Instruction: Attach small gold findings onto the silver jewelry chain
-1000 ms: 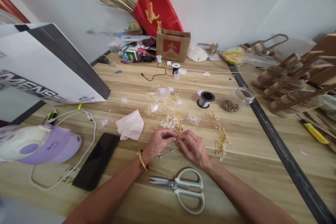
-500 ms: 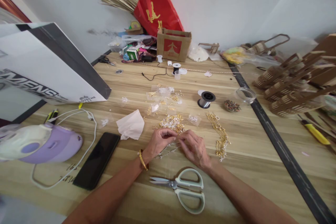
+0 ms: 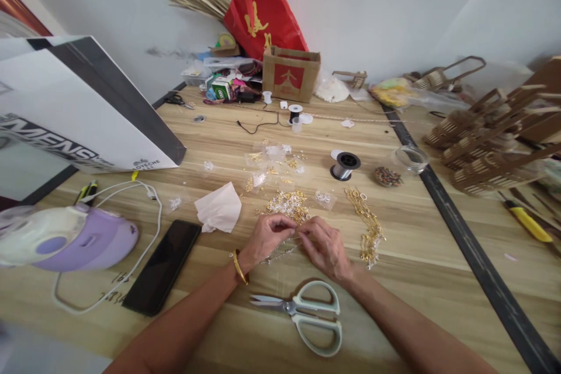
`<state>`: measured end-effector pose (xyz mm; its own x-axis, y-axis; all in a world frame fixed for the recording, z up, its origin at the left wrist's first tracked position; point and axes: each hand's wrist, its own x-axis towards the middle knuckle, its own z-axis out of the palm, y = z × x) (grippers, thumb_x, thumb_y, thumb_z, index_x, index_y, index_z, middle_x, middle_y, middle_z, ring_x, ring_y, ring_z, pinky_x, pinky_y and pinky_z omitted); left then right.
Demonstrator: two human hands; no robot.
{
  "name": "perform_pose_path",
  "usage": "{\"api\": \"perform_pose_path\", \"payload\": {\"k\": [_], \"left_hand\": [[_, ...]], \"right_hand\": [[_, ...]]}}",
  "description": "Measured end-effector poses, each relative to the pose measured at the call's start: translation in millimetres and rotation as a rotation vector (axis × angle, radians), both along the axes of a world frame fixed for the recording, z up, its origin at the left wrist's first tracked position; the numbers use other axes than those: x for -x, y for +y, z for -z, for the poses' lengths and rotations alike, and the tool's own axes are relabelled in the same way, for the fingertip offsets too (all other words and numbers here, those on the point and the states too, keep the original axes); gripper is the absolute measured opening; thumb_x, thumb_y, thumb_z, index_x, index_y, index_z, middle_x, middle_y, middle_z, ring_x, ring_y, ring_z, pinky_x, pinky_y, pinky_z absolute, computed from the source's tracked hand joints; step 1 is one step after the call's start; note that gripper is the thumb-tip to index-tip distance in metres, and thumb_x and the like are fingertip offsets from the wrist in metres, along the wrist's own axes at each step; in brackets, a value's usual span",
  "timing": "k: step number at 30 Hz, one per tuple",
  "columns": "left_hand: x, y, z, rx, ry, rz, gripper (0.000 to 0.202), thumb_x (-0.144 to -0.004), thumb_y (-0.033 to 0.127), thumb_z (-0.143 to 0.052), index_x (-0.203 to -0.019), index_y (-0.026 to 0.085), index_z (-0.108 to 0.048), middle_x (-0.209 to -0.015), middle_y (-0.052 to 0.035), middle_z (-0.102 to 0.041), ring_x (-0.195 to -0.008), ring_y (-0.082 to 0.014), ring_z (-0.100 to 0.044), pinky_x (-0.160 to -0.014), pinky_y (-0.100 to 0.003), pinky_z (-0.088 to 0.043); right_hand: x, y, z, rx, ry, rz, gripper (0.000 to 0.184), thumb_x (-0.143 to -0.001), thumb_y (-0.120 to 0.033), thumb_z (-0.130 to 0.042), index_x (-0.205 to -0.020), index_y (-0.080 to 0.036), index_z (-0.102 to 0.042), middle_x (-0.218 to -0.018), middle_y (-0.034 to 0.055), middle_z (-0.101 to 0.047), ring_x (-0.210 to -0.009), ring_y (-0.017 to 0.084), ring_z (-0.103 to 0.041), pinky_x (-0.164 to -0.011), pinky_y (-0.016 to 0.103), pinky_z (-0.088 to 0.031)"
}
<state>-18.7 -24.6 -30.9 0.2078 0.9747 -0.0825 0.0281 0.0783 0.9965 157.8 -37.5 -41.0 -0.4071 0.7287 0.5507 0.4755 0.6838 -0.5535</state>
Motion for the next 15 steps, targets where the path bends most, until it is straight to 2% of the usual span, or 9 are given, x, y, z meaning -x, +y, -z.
{"api": "perform_pose_path", "payload": {"k": [15], "left_hand": [[1.3,0.2,-1.4,0.024,0.038,0.012,0.014,-0.067,0.023,-0.074,-0.074,0.012,-0.073,-0.075,-0.0065,-0.072,-0.070,-0.0161,-0.064,-0.067,-0.025,-0.050]], "right_hand": [[-0.2,1.2,1.5,0.011,0.015,-0.015,0.009,-0.092,-0.016,-0.050,-0.097,-0.021,-0.056,-0.085,0.0049,-0.062,-0.078,0.017,-0.061,-0.067,0.029,-0.053]]}}
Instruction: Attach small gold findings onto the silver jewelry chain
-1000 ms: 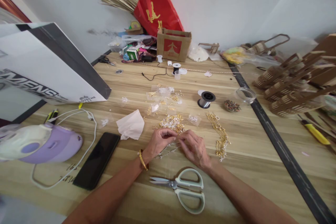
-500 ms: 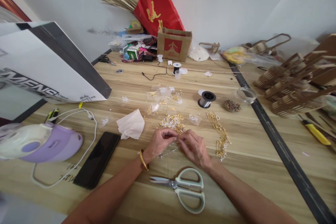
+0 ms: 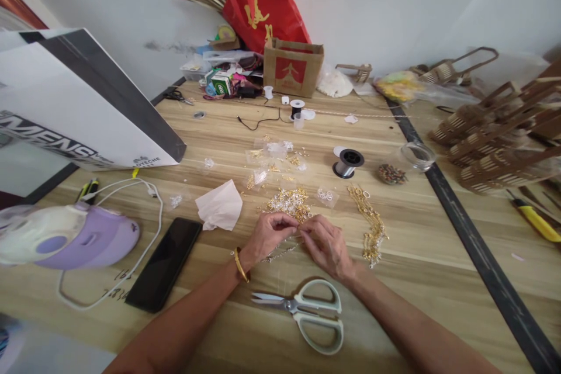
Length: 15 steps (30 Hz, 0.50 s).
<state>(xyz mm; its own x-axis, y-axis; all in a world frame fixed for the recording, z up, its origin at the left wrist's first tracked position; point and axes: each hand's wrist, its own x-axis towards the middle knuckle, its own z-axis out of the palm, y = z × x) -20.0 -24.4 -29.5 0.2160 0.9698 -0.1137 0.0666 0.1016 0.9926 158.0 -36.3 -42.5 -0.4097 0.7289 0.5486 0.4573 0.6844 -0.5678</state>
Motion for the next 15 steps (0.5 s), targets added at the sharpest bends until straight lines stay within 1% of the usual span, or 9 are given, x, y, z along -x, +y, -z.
{"api": "perform_pose_path", "payload": {"k": [9,15], "left_hand": [[-0.9,-0.8,1.0,0.003,-0.017,0.002,0.011,-0.068,0.021,-0.073,-0.075,0.012,-0.072,-0.075,-0.0062,-0.072,-0.070,-0.0157,-0.064,-0.067,-0.025,-0.050],[-1.7,-1.1,-1.8,0.038,-0.019,-0.007,0.009,-0.067,0.017,-0.071,-0.074,0.012,-0.072,-0.073,-0.0056,-0.072,-0.069,-0.0154,-0.064,-0.069,-0.025,-0.050]], "right_hand": [[-0.3,-0.5,0.4,0.011,0.008,-0.005,0.009,-0.090,-0.015,-0.052,-0.096,-0.021,-0.056,-0.086,0.0047,-0.061,-0.078,0.016,-0.061,-0.067,0.028,-0.052],[0.0,-0.4,0.1,0.010,0.009,-0.006,0.009,-0.091,-0.016,-0.051,-0.096,-0.021,-0.056,-0.084,0.0043,-0.061,-0.076,0.016,-0.061,-0.065,0.028,-0.052]]}}
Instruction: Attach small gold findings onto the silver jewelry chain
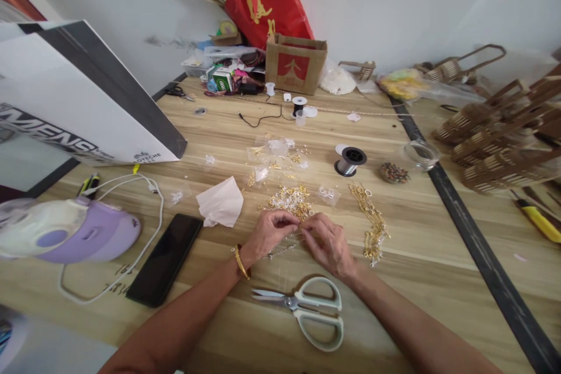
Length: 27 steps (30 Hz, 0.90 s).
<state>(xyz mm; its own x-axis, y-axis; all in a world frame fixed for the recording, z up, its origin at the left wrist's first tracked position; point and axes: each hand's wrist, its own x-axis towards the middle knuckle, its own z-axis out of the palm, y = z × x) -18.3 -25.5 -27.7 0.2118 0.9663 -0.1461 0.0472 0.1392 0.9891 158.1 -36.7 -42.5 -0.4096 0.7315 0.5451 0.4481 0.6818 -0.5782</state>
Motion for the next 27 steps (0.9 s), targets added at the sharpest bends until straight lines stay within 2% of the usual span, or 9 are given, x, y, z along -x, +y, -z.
{"api": "perform_pose_path", "payload": {"k": [12,20,27], "left_hand": [[0.4,-0.4,-2.3,0.006,0.005,0.010,0.015,-0.066,0.025,-0.074,-0.074,0.013,-0.072,-0.073,-0.0057,-0.072,-0.070,-0.0164,-0.064,-0.070,-0.027,-0.050],[0.5,0.6,-2.6,0.043,-0.048,0.000,0.015,-0.063,0.022,-0.076,-0.073,0.012,-0.073,-0.073,-0.0052,-0.072,-0.069,-0.0154,-0.064,-0.070,-0.026,-0.050],[1.2,2.1,-3.7,0.048,-0.058,0.017,0.020,-0.061,0.029,-0.079,-0.072,0.013,-0.073,-0.072,-0.0053,-0.072,-0.069,-0.0162,-0.064,-0.070,-0.027,-0.050]], "right_hand": [[0.1,-0.7,-1.7,0.001,-0.003,-0.002,0.009,-0.092,-0.017,-0.050,-0.096,-0.022,-0.056,-0.085,0.0046,-0.061,-0.077,0.017,-0.061,-0.066,0.029,-0.052],[-0.1,0.0,0.9,-0.007,0.009,0.002,0.010,-0.091,-0.017,-0.051,-0.098,-0.022,-0.056,-0.085,0.0048,-0.062,-0.077,0.017,-0.062,-0.066,0.029,-0.053],[-0.4,0.1,0.0,0.000,0.005,0.017,0.009,-0.091,-0.017,-0.052,-0.097,-0.022,-0.056,-0.084,0.0049,-0.062,-0.076,0.017,-0.062,-0.065,0.028,-0.053]]}}
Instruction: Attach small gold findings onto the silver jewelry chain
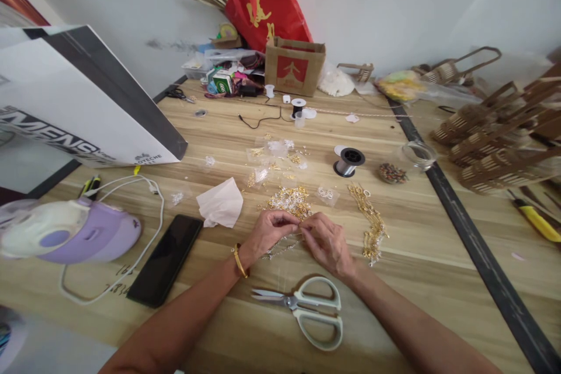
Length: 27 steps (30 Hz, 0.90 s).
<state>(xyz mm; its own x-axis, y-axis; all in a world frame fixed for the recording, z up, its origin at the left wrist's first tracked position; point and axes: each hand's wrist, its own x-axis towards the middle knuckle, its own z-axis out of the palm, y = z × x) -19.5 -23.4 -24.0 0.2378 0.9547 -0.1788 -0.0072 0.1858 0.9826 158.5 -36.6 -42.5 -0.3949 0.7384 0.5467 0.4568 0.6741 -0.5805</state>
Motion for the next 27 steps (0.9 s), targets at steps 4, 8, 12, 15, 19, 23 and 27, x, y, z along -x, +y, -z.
{"api": "perform_pose_path", "payload": {"k": [4,8,12,15,19,23,27], "left_hand": [[1.3,0.2,-2.6,0.019,-0.001,0.017,0.015,-0.064,0.025,-0.076,-0.074,0.013,-0.074,-0.071,-0.0048,-0.072,-0.068,-0.0153,-0.063,-0.068,-0.026,-0.049],[2.1,-0.6,-6.0,0.034,0.003,0.019,0.013,-0.067,0.022,-0.072,-0.077,0.013,-0.075,-0.072,-0.0047,-0.073,-0.068,-0.0152,-0.064,-0.069,-0.026,-0.049],[1.8,-1.0,-7.5,0.048,0.002,0.015,0.014,-0.067,0.022,-0.073,-0.078,0.013,-0.075,-0.073,-0.0051,-0.074,-0.070,-0.0165,-0.065,-0.071,-0.027,-0.050],[1.3,-1.1,-8.3,0.048,0.008,0.009,0.014,-0.067,0.023,-0.073,-0.078,0.013,-0.074,-0.074,-0.0053,-0.074,-0.071,-0.0169,-0.065,-0.072,-0.028,-0.050],[1.5,-1.0,-8.7,0.032,0.023,0.014,0.013,-0.067,0.021,-0.073,-0.078,0.013,-0.074,-0.075,-0.0055,-0.073,-0.071,-0.0165,-0.064,-0.070,-0.027,-0.050],[2.2,-0.6,-6.3,-0.008,0.041,0.007,0.010,-0.067,0.019,-0.072,-0.074,0.013,-0.074,-0.073,-0.0046,-0.072,-0.069,-0.0152,-0.063,-0.069,-0.026,-0.048],[2.3,-0.3,-4.5,-0.042,0.044,0.011,0.008,-0.067,0.019,-0.071,-0.073,0.013,-0.073,-0.072,-0.0042,-0.071,-0.069,-0.0150,-0.062,-0.069,-0.026,-0.048]], "right_hand": [[0.1,-0.3,-0.2,0.013,-0.005,0.008,0.008,-0.091,-0.018,-0.051,-0.097,-0.022,-0.056,-0.084,0.0045,-0.062,-0.075,0.016,-0.062,-0.065,0.028,-0.053],[0.1,-0.4,0.9,0.006,-0.001,0.023,0.008,-0.091,-0.017,-0.052,-0.097,-0.022,-0.056,-0.084,0.0042,-0.062,-0.075,0.016,-0.061,-0.065,0.028,-0.052],[0.0,0.0,1.1,0.012,-0.001,0.019,0.008,-0.091,-0.016,-0.052,-0.096,-0.021,-0.056,-0.085,0.0042,-0.062,-0.076,0.015,-0.061,-0.065,0.027,-0.052],[0.0,0.1,0.2,0.013,0.005,0.013,0.008,-0.091,-0.016,-0.052,-0.096,-0.021,-0.056,-0.085,0.0046,-0.062,-0.076,0.016,-0.061,-0.066,0.028,-0.052],[0.2,-0.1,-0.2,0.017,0.003,0.012,0.008,-0.091,-0.016,-0.052,-0.096,-0.021,-0.057,-0.084,0.0049,-0.062,-0.076,0.016,-0.060,-0.066,0.028,-0.052],[0.2,0.1,1.2,0.015,0.004,0.012,0.008,-0.091,-0.017,-0.052,-0.096,-0.021,-0.056,-0.084,0.0044,-0.061,-0.076,0.016,-0.060,-0.066,0.028,-0.051],[0.0,0.2,1.7,0.023,-0.006,0.007,0.008,-0.091,-0.017,-0.052,-0.096,-0.021,-0.056,-0.084,0.0043,-0.062,-0.076,0.016,-0.061,-0.066,0.027,-0.051]]}}
